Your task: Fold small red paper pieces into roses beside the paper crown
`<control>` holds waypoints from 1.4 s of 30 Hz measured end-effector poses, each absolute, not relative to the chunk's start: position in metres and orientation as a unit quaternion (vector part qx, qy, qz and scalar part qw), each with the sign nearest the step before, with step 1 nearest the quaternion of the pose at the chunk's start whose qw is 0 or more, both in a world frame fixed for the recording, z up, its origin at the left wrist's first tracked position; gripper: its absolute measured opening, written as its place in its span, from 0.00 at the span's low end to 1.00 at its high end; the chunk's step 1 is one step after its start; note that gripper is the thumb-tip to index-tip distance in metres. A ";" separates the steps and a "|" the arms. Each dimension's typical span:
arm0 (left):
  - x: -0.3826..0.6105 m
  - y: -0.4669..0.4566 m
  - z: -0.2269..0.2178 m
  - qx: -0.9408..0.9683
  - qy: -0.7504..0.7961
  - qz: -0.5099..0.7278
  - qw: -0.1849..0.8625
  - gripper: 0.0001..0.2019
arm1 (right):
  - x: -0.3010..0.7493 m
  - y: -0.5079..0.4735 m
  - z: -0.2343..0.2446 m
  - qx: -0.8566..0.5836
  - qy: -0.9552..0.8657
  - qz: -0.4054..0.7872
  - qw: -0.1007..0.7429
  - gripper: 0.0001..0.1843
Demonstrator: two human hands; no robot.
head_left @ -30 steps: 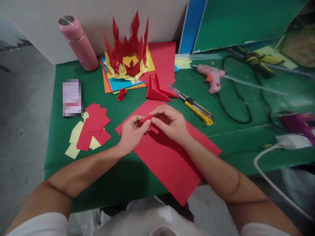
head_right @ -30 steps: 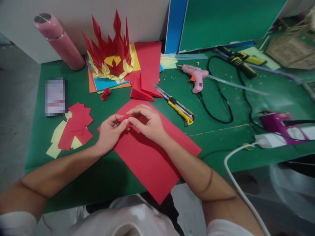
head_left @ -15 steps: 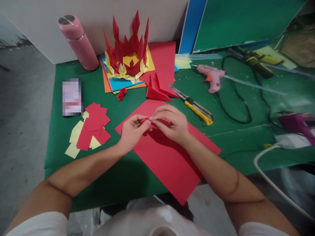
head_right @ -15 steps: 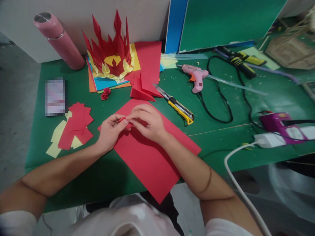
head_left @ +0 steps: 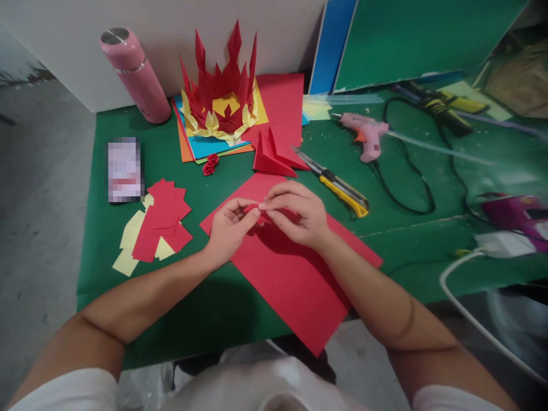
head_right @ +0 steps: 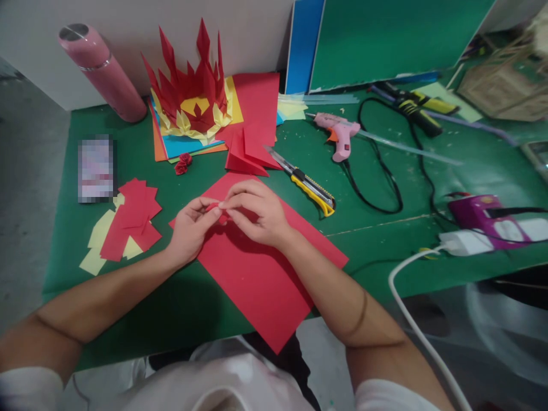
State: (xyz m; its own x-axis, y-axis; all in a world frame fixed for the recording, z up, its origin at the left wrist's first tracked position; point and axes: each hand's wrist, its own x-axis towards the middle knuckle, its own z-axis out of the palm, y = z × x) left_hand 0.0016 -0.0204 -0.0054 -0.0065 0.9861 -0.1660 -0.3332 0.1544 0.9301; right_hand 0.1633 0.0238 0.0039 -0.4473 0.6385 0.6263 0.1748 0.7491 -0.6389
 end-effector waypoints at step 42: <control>-0.002 -0.022 -0.004 0.494 0.465 0.601 0.423 0.05 | 0.160 0.027 0.002 -0.281 -0.707 0.483 0.434 0.11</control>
State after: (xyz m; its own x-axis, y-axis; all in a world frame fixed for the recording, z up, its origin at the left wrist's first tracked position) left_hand -0.0018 -0.0223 -0.0042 -0.1550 0.9673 0.2008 -0.0502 -0.2107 0.9763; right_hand 0.1598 0.0270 0.0024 -0.4663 0.8158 0.3421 -0.0221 0.3759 -0.9264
